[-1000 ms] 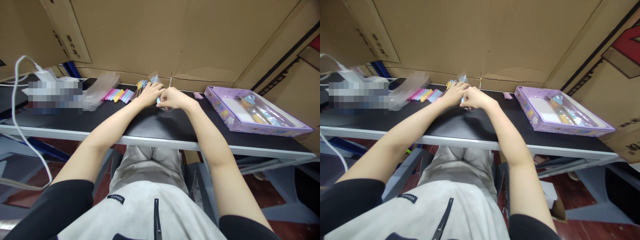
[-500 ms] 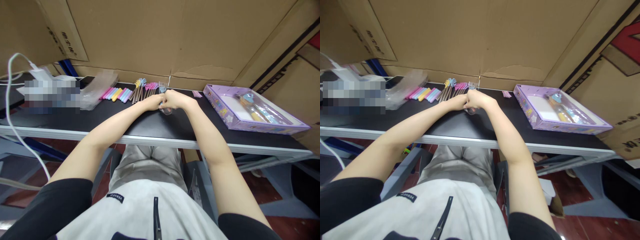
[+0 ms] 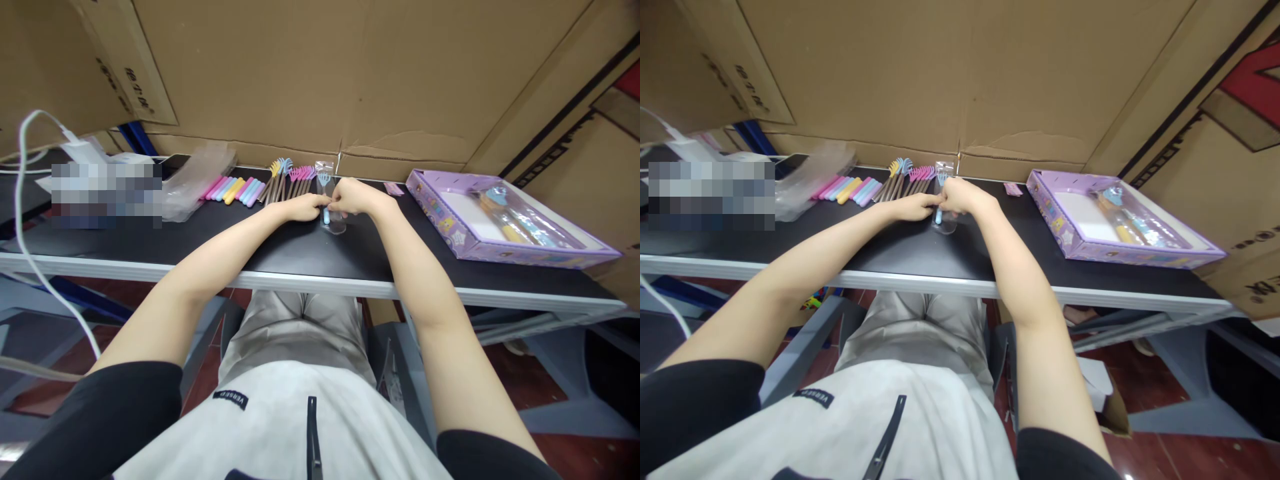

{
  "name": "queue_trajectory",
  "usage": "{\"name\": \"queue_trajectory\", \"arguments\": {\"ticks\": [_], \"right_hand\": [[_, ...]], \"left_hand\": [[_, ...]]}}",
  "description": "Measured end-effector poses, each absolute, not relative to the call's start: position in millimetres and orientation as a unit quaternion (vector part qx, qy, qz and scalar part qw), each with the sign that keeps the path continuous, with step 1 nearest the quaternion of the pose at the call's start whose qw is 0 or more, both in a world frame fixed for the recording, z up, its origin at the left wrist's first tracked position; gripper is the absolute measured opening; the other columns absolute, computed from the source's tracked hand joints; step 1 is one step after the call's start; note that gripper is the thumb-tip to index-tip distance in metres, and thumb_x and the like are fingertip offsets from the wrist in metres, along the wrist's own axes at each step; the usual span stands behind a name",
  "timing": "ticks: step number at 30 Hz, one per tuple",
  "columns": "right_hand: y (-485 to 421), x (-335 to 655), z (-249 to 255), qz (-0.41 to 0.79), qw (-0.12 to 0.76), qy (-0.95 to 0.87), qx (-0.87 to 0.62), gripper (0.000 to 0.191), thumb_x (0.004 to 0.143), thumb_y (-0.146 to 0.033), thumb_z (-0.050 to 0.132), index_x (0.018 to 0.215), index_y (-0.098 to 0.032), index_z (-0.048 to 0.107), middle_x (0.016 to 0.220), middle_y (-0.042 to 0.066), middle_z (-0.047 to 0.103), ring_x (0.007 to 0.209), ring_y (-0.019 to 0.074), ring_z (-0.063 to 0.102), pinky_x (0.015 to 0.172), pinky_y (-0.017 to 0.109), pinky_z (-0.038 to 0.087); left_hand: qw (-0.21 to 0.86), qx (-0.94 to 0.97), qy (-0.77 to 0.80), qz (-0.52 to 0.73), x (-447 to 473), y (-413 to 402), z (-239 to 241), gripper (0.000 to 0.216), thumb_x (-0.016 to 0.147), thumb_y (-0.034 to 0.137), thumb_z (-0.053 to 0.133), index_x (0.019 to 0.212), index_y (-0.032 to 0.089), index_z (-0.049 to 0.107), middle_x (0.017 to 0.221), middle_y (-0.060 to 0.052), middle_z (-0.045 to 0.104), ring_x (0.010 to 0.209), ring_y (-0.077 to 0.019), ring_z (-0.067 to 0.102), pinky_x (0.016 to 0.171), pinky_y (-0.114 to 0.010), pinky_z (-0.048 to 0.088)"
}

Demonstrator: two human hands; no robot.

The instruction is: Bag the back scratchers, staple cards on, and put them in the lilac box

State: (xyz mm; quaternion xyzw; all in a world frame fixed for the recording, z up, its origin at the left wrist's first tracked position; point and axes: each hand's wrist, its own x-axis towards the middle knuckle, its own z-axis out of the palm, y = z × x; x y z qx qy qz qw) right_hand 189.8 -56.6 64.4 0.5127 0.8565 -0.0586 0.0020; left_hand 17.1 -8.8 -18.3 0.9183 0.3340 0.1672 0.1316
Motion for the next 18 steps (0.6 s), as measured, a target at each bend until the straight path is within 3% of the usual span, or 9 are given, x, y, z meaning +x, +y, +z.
{"name": "queue_trajectory", "arguments": {"ticks": [4,8,12,18], "right_hand": [[-36,205,55,-0.013,-0.011,0.822,0.569,0.016,0.091,-0.017,0.065,0.092,-0.013,0.081,0.088,0.013,0.079,0.086,0.0273,0.076,0.084,0.036,0.060],[-13,218,37,0.020,0.000,0.800,0.600,0.029,0.092,-0.017,0.067,0.118,-0.013,0.079,0.128,0.017,0.074,0.123,0.0325,0.070,0.106,0.039,0.055],[-2,221,24,0.003,0.028,0.806,0.591,0.038,0.097,-0.021,0.061,0.132,-0.011,0.074,0.142,0.017,0.068,0.135,0.0307,0.064,0.114,0.036,0.050],[-2,226,27,-0.024,0.011,0.811,0.585,0.042,0.100,-0.022,0.060,0.138,-0.009,0.070,0.142,0.014,0.068,0.135,0.0266,0.064,0.114,0.031,0.049]], "left_hand": [[0.096,0.912,0.359,0.171,17,-15,-13,0.046,0.097,0.006,0.043,0.128,0.014,0.076,0.139,-0.006,0.072,0.133,-0.0194,0.065,0.121,-0.031,0.044],[0.057,0.917,0.358,0.166,18,-21,-9,0.039,0.100,0.012,0.048,0.128,0.009,0.075,0.136,-0.011,0.073,0.130,-0.0223,0.068,0.118,-0.031,0.047],[0.041,0.918,0.358,0.164,18,-22,-8,0.042,0.095,0.008,0.049,0.127,0.009,0.076,0.133,-0.011,0.074,0.127,-0.0225,0.069,0.115,-0.030,0.050],[0.017,0.922,0.348,0.167,16,-21,-7,0.044,0.086,0.005,0.051,0.120,0.009,0.078,0.126,-0.012,0.077,0.120,-0.0236,0.071,0.110,-0.030,0.052]]}}
